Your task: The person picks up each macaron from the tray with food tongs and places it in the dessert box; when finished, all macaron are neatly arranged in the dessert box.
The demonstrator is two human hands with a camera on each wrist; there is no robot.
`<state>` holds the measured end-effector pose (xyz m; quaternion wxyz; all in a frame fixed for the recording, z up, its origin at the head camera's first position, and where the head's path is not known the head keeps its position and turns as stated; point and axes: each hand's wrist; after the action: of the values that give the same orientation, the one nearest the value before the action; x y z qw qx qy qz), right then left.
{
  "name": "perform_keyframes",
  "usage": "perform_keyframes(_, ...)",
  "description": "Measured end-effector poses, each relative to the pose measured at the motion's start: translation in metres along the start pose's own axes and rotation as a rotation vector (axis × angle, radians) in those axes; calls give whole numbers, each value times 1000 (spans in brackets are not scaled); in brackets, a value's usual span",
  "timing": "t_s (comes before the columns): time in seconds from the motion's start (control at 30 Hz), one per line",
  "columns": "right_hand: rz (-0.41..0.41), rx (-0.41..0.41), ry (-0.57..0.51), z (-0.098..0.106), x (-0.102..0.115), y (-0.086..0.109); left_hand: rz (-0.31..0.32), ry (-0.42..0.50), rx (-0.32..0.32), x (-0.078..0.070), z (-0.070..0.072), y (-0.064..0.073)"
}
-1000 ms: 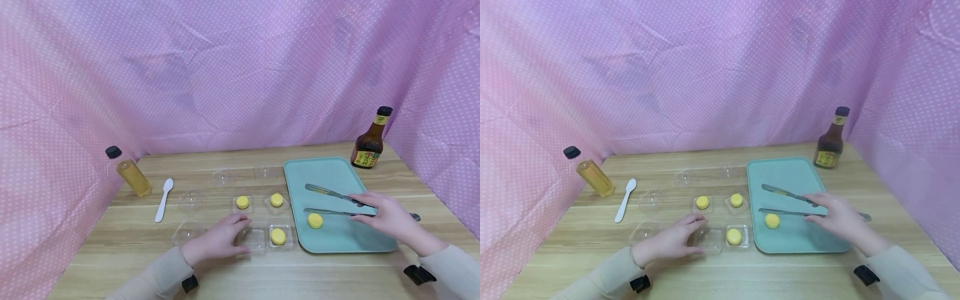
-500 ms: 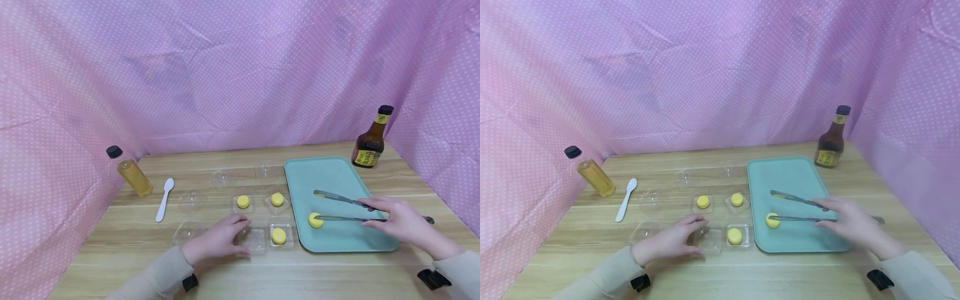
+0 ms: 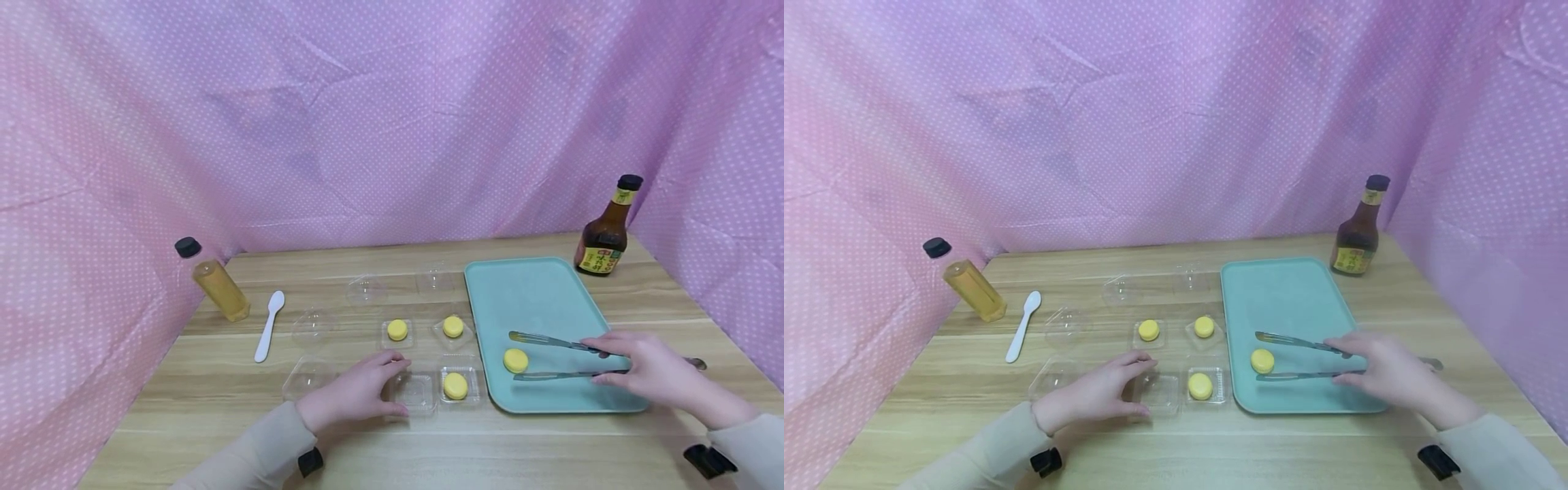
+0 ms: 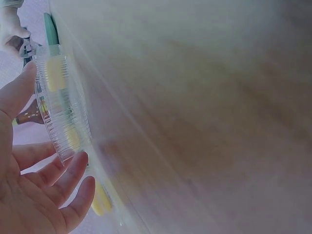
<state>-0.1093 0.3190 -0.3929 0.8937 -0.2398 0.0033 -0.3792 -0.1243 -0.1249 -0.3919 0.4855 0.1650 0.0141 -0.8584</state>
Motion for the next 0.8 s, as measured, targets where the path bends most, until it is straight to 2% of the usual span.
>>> perform_keyframes(0.37,-30,72,33,-3,0,-1,10,32,8,0,-1,0)
perform_keyframes(0.6,-21,143,5,-4,-5,0,15,42,16,0,-1,0)
perform_keyframes(0.8,-50,183,-6,-4,-5,1,0,53,9,1,-1,0)
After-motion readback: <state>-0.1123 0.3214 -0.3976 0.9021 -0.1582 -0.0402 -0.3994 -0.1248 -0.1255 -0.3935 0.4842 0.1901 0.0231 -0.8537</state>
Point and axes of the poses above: each hand's wrist, its own y-axis away from the middle knuckle, its own z-axis out of the back of the hand, x = y × z, and after that the axes turned 11 degrees about z, right-handed
